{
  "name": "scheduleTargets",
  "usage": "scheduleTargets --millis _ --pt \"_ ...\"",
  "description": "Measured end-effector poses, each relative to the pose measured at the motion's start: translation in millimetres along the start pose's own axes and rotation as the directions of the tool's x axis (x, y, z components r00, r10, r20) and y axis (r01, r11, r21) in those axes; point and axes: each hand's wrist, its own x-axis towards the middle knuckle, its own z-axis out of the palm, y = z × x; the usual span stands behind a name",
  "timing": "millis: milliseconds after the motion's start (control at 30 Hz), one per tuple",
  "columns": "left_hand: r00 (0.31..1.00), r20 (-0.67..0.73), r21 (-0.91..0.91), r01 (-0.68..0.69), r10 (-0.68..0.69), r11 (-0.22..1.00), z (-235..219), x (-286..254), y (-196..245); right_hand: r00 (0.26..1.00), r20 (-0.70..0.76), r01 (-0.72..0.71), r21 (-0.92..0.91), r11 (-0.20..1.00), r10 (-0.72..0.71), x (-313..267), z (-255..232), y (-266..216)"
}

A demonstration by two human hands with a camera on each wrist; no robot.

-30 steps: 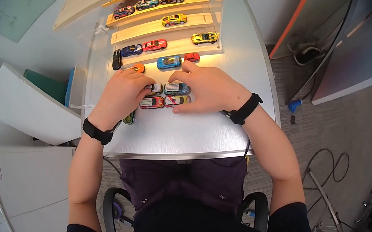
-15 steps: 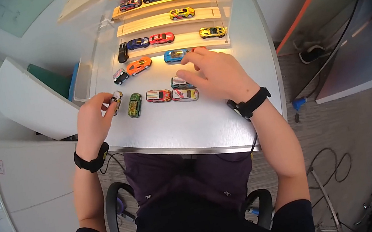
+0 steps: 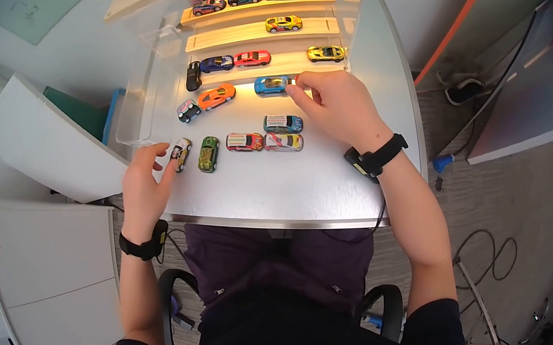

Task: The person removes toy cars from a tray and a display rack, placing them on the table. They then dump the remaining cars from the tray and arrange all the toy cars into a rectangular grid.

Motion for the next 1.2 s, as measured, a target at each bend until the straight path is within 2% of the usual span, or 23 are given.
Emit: scheduleTargets --millis 233,433,567,667,767,867,1200 --pt "1.000 0.003 -0.146 -0.003 0.004 0.989 19 -16 -16 1.000 -0.007 0.005 0.011 1.000 -0.004 0 4 3" --pt "0.989 -0.141 -0.190 0.009 -0.036 0.982 38 -18 -27 0.999 -0.032 0.024 0.106 0.994 -0.021 1 13 12" --pt "0.987 -0.141 -0.180 0.045 -0.071 0.983 40 -19 -22 0.999 0.043 -0.026 0.084 0.996 0.023 1 10 12" --pt "0.981 -0.192 -0.149 -0.036 0.007 0.988 43 -19 -25 0.999 0.046 -0.016 0.103 0.995 0.011 2 12 14" --pt "0.984 -0.178 -0.079 -0.022 0.008 0.997 43 -20 -24 0.997 0.070 -0.029 0.071 0.997 0.024 2 9 11" --pt "0.983 -0.179 -0.107 0.010 -0.029 0.994 43 -20 -20 1.000 0.002 0.010 0.125 0.992 -0.011 2 16 15" --pt "0.981 -0.181 -0.133 0.042 -0.066 0.990 41 -22 -17 1.000 -0.022 -0.007 0.150 0.989 0.010 3 13 15"
